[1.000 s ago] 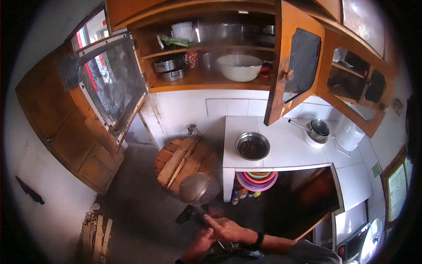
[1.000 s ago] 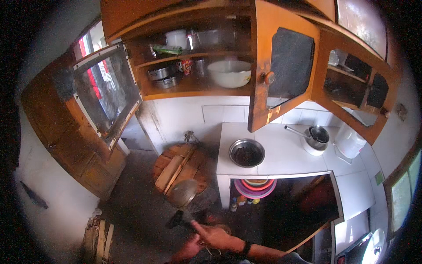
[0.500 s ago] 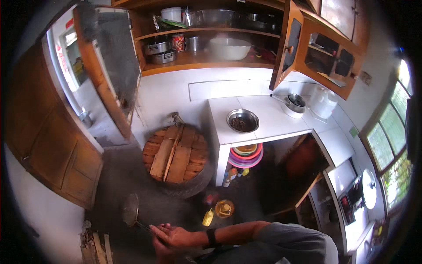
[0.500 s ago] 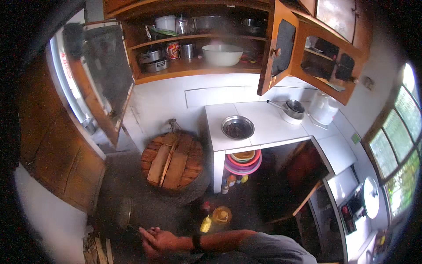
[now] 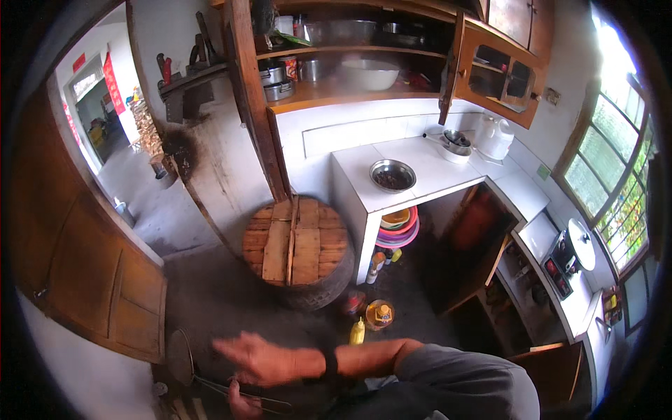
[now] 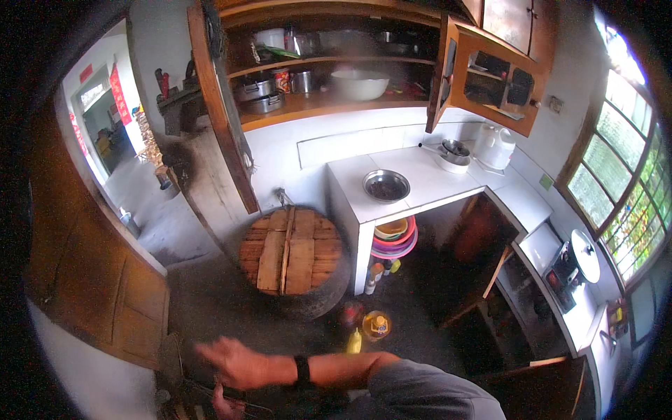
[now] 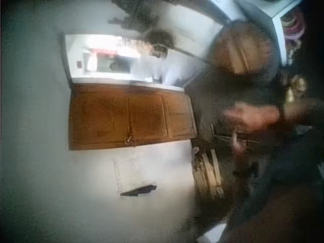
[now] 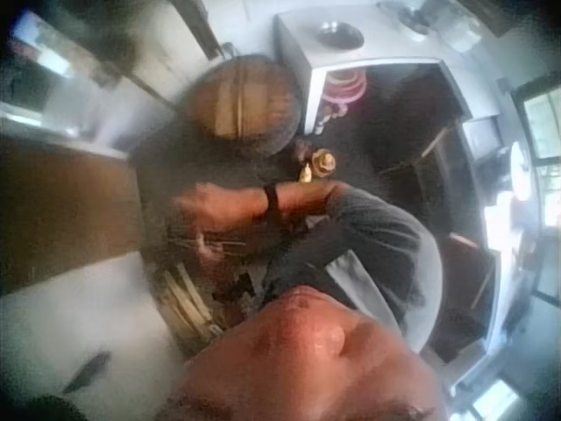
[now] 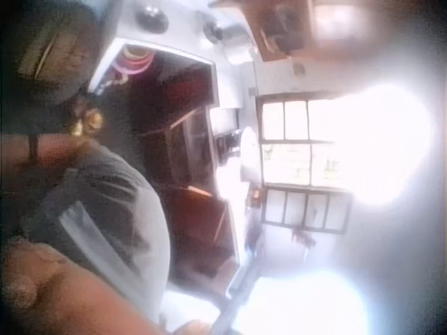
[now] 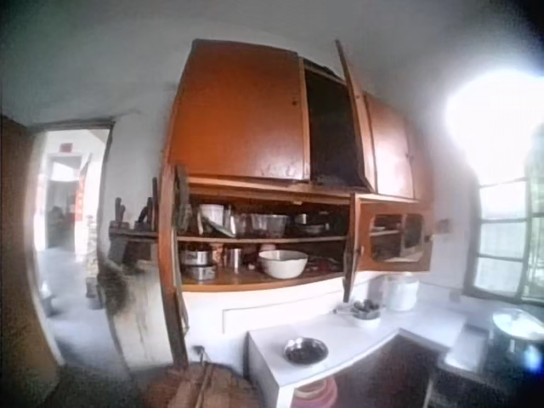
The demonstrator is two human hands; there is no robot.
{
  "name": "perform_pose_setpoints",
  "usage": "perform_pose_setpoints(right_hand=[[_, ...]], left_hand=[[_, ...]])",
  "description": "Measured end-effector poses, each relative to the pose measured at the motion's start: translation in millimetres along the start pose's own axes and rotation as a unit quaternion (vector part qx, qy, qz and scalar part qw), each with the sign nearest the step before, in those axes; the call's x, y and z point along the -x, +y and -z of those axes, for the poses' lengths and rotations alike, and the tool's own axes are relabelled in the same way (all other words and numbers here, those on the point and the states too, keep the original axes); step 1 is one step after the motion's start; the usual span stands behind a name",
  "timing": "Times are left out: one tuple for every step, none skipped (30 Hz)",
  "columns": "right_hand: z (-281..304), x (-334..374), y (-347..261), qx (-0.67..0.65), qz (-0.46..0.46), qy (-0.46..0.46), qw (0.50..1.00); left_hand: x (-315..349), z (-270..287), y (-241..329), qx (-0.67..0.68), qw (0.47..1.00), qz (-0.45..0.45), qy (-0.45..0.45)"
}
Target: The person picks up a strainer and a scraper from a wooden cabinet, walks outside to a large industrial machine, and uses the scraper to remove residue from the metal edges of the machine's opening.
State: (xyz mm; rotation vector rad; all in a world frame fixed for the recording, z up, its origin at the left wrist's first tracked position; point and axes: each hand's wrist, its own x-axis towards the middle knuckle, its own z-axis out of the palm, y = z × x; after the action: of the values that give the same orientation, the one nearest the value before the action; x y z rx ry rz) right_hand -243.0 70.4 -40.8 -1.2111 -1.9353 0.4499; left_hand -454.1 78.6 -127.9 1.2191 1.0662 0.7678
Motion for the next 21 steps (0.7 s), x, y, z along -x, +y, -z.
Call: perform_pose_setpoints(right_hand=[[22.8, -15.1, 10.7, 0.025, 0.022, 0.084, 0.996], [52.8, -28.7, 13.7, 0.037, 0.012, 0.129, 0.991], [82.6, -39.1, 18.2, 0.082, 0.024, 0.190, 0.978], [107.3, -48.5, 24.7, 0.099, 0.014, 0.221, 0.970], [131.7, -56.4, 26.4, 0.130, 0.005, 0.242, 0.961], [154.6, -61.1, 23.4, 0.143, -0.023, 0.265, 0.953], [173.6, -63.6, 23.6, 0.176, -0.004, 0.310, 0.934], [187.2, -63.4, 15.7, -0.015, -0.096, 0.333, 0.938], [195.9, -56.1, 31.3, 0.174, -0.044, 0.395, 0.901], [201.3, -50.2, 46.1, 0.358, -0.019, 0.468, 0.808], [206.4, -50.9, 50.2, 0.294, -0.034, 0.536, 0.791], [210.1, -55.6, 50.5, 0.215, -0.030, 0.601, 0.769], [216.4, -44.9, 56.9, 0.223, -0.024, 0.606, 0.763], [213.9, -47.0, 69.5, 0.160, 0.004, 0.644, 0.748], [208.1, -50.9, 83.5, 0.099, 0.027, 0.681, 0.726], [197.9, -50.0, 97.1, 0.073, -0.019, 0.659, 0.748], [185.0, -48.8, 110.0, 0.054, -0.061, 0.640, 0.764], [166.5, -50.4, 121.0, 0.032, -0.121, 0.598, 0.791], [148.9, -53.5, 132.5, 0.017, -0.176, 0.556, 0.812], [129.0, -56.7, 143.3, -0.007, -0.224, 0.510, 0.830], [110.5, -59.3, 149.5, -0.026, -0.273, 0.468, 0.840]], left_hand=[[-7.6, 6.0, 0.9, 0.002, 1.000, -0.013, -0.018], [-18.9, 9.8, 2.6, 0.020, 0.997, -0.051, -0.061], [-29.5, 16.2, 2.1, 0.016, 0.996, -0.048, -0.070], [-39.3, 24.9, 0.0, -0.010, 0.997, -0.029, -0.074], [-48.9, 33.0, -2.5, -0.032, 0.997, -0.008, -0.073], [-64.0, 38.4, -4.1, -0.031, 0.997, -0.002, -0.064], [-81.5, 43.9, -6.0, 0.179, 0.980, 0.070, -0.050], [-97.2, 55.4, -7.4, 0.379, 0.916, 0.132, -0.026], [-121.7, 61.8, -21.2, 0.324, 0.940, 0.089, -0.060], [-136.4, 71.0, -25.9, 0.265, 0.959, 0.050, -0.082], [-129.1, 47.0, 31.2, -0.098, 0.976, -0.147, -0.125], [-141.4, 52.2, 41.9, 0.066, 0.992, -0.010, -0.104], [-158.6, 53.0, 52.5, 0.240, 0.963, 0.116, -0.045], [-174.7, 51.0, 63.8, 0.227, 0.965, 0.126, -0.028], [-190.3, 51.7, 70.0, 0.213, 0.967, 0.138, -0.016], [-200.1, 62.7, 72.9, 0.186, 0.974, 0.127, -0.023], [-211.7, 72.0, 76.6, 0.158, 0.980, 0.114, -0.041], [-220.4, 78.4, 81.9, 0.158, 0.980, 0.122, -0.019], [-236.2, 82.0, 86.8, 0.162, 0.979, 0.121, -0.025], [-251.4, 87.8, 88.2, 0.167, 0.978, 0.119, -0.034], [-267.3, 94.9, 87.1, 0.164, 0.978, 0.123, -0.032]])
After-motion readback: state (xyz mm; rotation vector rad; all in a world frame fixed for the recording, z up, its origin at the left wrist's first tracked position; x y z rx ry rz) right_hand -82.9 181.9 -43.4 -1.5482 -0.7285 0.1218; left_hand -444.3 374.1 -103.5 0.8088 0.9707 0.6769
